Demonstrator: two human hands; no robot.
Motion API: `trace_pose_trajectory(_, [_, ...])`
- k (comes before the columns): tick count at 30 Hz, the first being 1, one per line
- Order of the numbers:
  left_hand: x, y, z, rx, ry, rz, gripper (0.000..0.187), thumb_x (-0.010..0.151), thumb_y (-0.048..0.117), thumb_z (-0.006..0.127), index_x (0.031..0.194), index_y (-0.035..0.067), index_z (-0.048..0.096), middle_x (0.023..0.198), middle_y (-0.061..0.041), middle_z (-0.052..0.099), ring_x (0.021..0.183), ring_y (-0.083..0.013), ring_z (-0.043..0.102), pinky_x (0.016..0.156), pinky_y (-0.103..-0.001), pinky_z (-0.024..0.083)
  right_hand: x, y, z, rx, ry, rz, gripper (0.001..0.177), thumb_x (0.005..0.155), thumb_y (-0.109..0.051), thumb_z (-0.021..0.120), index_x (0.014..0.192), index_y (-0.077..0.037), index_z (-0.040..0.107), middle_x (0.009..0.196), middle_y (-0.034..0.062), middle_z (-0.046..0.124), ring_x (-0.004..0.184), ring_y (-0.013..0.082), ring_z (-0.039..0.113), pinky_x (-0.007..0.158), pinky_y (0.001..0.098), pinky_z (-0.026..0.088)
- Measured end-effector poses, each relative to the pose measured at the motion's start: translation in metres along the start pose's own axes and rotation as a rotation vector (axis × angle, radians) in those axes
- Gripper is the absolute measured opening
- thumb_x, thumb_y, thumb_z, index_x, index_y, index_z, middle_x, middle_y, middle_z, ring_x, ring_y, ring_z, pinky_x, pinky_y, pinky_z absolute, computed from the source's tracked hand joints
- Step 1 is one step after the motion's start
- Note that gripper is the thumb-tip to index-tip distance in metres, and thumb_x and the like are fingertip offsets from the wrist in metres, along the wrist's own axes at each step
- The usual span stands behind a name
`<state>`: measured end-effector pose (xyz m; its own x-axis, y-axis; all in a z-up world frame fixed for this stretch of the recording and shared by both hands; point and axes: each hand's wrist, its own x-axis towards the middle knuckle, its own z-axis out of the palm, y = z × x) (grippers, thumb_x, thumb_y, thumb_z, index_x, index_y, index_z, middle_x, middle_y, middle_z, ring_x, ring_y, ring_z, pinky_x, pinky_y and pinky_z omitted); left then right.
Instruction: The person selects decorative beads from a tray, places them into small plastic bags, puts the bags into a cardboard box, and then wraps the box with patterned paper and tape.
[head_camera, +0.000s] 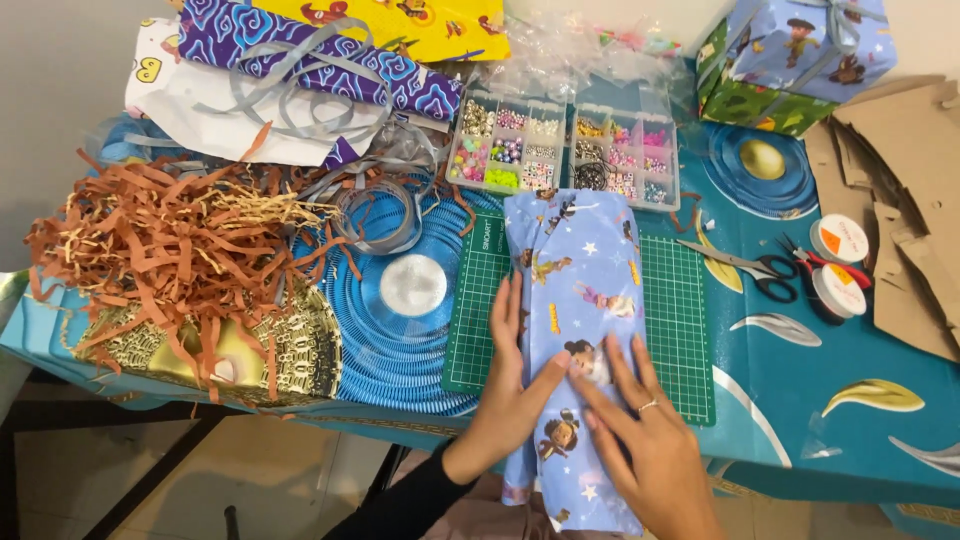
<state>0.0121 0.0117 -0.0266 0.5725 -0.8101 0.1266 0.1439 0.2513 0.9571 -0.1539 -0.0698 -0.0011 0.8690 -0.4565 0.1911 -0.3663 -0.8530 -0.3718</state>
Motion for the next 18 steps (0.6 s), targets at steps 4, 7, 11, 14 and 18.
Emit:
trace_pose_trajectory(4, [-0.003,-0.008,0.002,0.049,-0.04,-0.061,0.082,0.106,0.032,0.047,0.165,0.014,-0.007,0.176,-0.01,-0.004,0.163,-0.0248,0.002,0.128,-0.045,0.011,-0.003,0.005,0.007,-0.039,0.014,-0.055,0.055,0.095,-0.04,0.061,0.149,-0.031,0.055,0.169,0.0061,0.034,0.16,0.0357,0.024,0.103,0.0482,0.052])
trace_pose_trajectory(7, [0.001,0.01,-0.001,0.062,-0.098,-0.13,0.078,0.107,0.036,0.04,0.164,0.016,-0.01,0.175,-0.007,-0.015,0.162,-0.0233,-0.01,0.128,-0.045,0.002,0.002,-0.012,0.006,-0.127,0.077,-0.092,0.076,0.087,-0.061,0.065,0.153,-0.028,0.05,0.17,0.0122,0.029,0.159,0.0414,0.022,0.121,0.0555,0.034])
trace_pose_trajectory(11, [0.005,0.013,-0.006,0.074,-0.097,-0.217,0.087,0.099,0.06,0.031,0.164,0.017,-0.007,0.176,-0.005,-0.014,0.162,-0.023,-0.011,0.127,-0.048,-0.001,0.0,-0.02,0.029,-0.36,-0.016,-0.015,0.111,0.075,-0.094,0.049,0.165,-0.032,0.027,0.175,0.0171,0.008,0.159,0.0468,0.005,0.116,0.0657,0.017])
trace_pose_trajectory(14, [0.021,0.009,-0.013,0.093,-0.111,-0.263,0.08,0.101,0.055,0.03,0.165,0.019,0.002,0.177,-0.005,-0.003,0.163,-0.022,-0.002,0.127,-0.044,0.003,0.002,-0.024,0.036,-0.48,0.059,0.0,0.114,0.072,-0.095,0.053,0.164,-0.034,0.025,0.175,0.0185,0.011,0.159,0.0488,0.008,0.116,0.0641,0.025])
trace_pose_trajectory(18, [0.056,-0.004,-0.018,0.045,-0.108,-0.341,0.084,0.097,0.054,0.039,0.166,0.023,0.002,0.177,-0.003,0.001,0.162,-0.0222,0.005,0.126,-0.045,0.011,0.0,-0.016,0.042,-0.43,0.023,0.015,0.114,0.07,-0.093,0.066,0.163,-0.038,0.03,0.174,0.0174,0.015,0.157,0.0503,0.01,0.111,0.0646,0.029])
